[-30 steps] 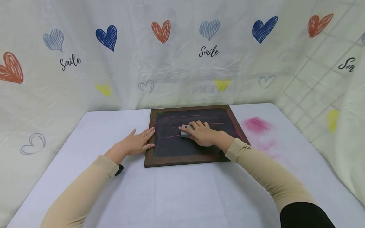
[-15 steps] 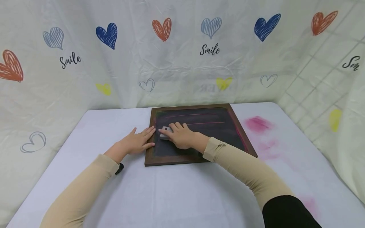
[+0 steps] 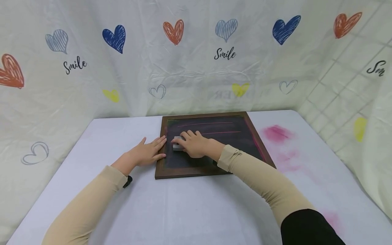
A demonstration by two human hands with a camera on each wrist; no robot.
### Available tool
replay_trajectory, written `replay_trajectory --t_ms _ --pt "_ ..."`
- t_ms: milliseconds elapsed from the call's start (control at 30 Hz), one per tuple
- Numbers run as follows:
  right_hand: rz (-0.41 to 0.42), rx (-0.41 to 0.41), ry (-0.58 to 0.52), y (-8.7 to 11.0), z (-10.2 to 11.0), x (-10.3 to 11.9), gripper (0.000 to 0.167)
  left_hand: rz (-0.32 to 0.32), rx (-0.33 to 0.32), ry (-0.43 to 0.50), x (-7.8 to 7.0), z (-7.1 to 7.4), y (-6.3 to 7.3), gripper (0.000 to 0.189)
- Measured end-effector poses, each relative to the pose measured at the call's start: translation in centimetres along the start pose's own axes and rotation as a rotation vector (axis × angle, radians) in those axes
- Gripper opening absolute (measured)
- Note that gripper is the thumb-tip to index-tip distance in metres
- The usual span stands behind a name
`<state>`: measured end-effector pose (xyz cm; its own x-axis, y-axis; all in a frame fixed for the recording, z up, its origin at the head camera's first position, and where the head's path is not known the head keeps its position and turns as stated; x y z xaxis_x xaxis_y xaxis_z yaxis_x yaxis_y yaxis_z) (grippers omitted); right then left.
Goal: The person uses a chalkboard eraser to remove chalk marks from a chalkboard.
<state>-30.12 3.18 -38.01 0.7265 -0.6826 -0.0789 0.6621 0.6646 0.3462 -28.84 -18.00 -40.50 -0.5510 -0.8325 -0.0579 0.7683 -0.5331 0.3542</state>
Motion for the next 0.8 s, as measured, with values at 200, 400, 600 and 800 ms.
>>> replay_trajectory --t_ms 200,400,600,800 --pt "0.025 -0.021 -0.05 2.0 -0.8 -2.7 0.058 0.001 0.001 0.008 0.1 0.0 0.1 0.076" --pt "0.025 -0.077 -0.08 5.5 -2.7 -6.0 0.062 -0.009 0.003 0.026 0.0 -0.1 0.1 0.077" --pt "-0.005 -0.187 -0.1 9.7 -4.6 -9.1 0.06 -0.011 -0.003 0.017 0.2 -0.3 0.2 0.076" --pt "-0.035 -0.262 -0.124 13.2 -6.5 -12.1 0.063 -0.01 -0.003 0.018 0.1 -0.2 0.2 0.076"
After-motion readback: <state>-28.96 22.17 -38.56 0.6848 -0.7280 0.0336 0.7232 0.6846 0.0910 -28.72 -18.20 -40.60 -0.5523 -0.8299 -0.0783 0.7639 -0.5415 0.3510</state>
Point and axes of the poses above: each hand's wrist, its own y-axis away from the middle knuckle, its own z-axis out of the back of the hand, x = y × z, the point moved 3 cm from there along -y, towards the middle knuckle, and after that the axes turned 7 degrees about x, right-handed, at the moved point
